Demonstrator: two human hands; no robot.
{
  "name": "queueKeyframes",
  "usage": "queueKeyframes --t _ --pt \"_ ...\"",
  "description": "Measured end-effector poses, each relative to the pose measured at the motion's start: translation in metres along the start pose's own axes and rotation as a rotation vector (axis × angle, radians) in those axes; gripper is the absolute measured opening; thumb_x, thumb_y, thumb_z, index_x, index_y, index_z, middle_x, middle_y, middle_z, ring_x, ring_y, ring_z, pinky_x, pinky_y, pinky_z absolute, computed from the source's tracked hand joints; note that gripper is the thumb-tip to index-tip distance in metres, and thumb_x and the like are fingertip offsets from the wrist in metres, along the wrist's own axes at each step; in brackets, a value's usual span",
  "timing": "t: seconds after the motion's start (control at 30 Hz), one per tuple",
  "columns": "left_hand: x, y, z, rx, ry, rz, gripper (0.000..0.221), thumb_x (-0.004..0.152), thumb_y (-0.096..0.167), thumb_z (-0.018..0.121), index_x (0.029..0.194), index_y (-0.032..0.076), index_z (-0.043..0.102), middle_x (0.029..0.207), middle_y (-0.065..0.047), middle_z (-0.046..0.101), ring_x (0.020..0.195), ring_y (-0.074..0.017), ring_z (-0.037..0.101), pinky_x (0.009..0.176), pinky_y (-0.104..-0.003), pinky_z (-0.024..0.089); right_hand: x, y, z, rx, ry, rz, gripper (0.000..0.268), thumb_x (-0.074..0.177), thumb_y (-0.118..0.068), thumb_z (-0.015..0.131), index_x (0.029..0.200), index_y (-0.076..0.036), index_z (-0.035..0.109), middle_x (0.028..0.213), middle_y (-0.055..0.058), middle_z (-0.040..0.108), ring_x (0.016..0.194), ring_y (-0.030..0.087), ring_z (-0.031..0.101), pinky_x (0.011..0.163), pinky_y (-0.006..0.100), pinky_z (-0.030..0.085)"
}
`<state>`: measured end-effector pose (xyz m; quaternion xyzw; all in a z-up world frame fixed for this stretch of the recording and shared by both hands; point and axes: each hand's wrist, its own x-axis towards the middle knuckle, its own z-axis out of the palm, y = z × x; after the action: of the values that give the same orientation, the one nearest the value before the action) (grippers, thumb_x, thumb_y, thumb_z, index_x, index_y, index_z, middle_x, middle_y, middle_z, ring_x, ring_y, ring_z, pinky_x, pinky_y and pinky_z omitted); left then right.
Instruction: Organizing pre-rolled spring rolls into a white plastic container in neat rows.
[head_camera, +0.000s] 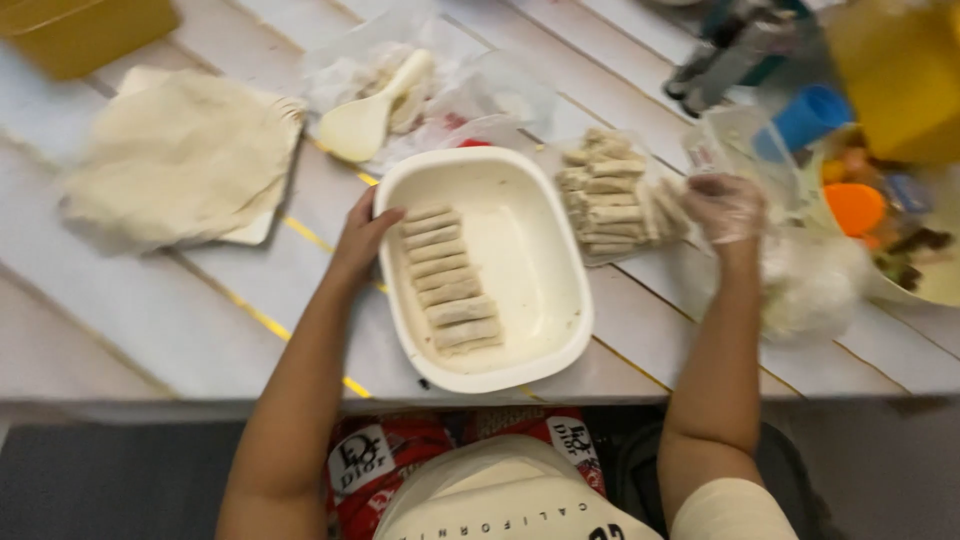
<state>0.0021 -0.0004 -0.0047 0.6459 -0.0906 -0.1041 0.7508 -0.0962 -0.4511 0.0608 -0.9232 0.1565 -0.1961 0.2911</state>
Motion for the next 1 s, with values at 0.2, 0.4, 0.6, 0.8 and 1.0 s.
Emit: queueKeyframes --t 0.2,0.4,0.6,0.8,1.0 --pt "-0.006 0.004 0.006 -0.037 0.003 0.031 0.042 0.077 0.017 0.059 0.117 0.010 0.048 0.101 -0.013 0.054 0.092 -0.0220 0.051 0.080 -0.038 0.043 -0.059 -0.167 -0.006 0.436 -0.233 -0.064 0.033 0.064 -0.004 0.066 0.097 -0.006 0.062 0.090 0.014 0.060 0.082 0.021 0.057 0.071 0.032 0.046" --pt "-0.014 0.019 0.011 -0.017 -0.014 0.014 0.042 0.077 0.019 0.060 0.116 0.011 0.048 0.100 -0.012 0.055 0.092 -0.0202 0.051 0.080 -0.036 0.043 -0.092 -0.224 0.060 0.384 -0.970 -0.221 0.027 0.066 -0.016 0.066 0.092 -0.007 0.065 0.085 0.016 0.065 0.084 0.029 0.062 0.075 0.039 0.048" --pt "-0.015 0.019 0.011 -0.037 -0.008 0.014 0.041 0.076 0.020 0.060 0.116 0.012 0.049 0.101 -0.013 0.055 0.093 -0.0211 0.051 0.082 -0.037 0.043 -0.105 -0.222 0.096 0.307 -0.947 -0.510 0.021 0.067 -0.001 0.063 0.088 0.000 0.064 0.079 0.019 0.064 0.078 0.032 0.062 0.070 0.041 0.049" --pt "-0.020 0.026 0.014 -0.038 -0.015 0.020 0.043 0.077 0.020 0.060 0.117 0.010 0.048 0.106 -0.014 0.053 0.098 -0.0219 0.049 0.086 -0.037 0.040 -0.097 -0.170 0.145 0.164 -0.804 -0.741 0.019 0.067 -0.024 0.068 0.085 -0.017 0.066 0.085 0.004 0.064 0.085 0.023 0.059 0.076 0.035 0.047" --pt "-0.017 0.021 0.011 -0.042 -0.019 0.007 0.043 0.077 0.019 0.059 0.117 0.011 0.047 0.107 -0.011 0.054 0.100 -0.0208 0.050 0.087 -0.036 0.039 -0.114 -0.158 0.152 0.057 -0.677 -0.873 0.013 0.071 -0.020 0.063 0.084 -0.020 0.064 0.086 -0.001 0.061 0.083 0.016 0.056 0.073 0.030 0.047"
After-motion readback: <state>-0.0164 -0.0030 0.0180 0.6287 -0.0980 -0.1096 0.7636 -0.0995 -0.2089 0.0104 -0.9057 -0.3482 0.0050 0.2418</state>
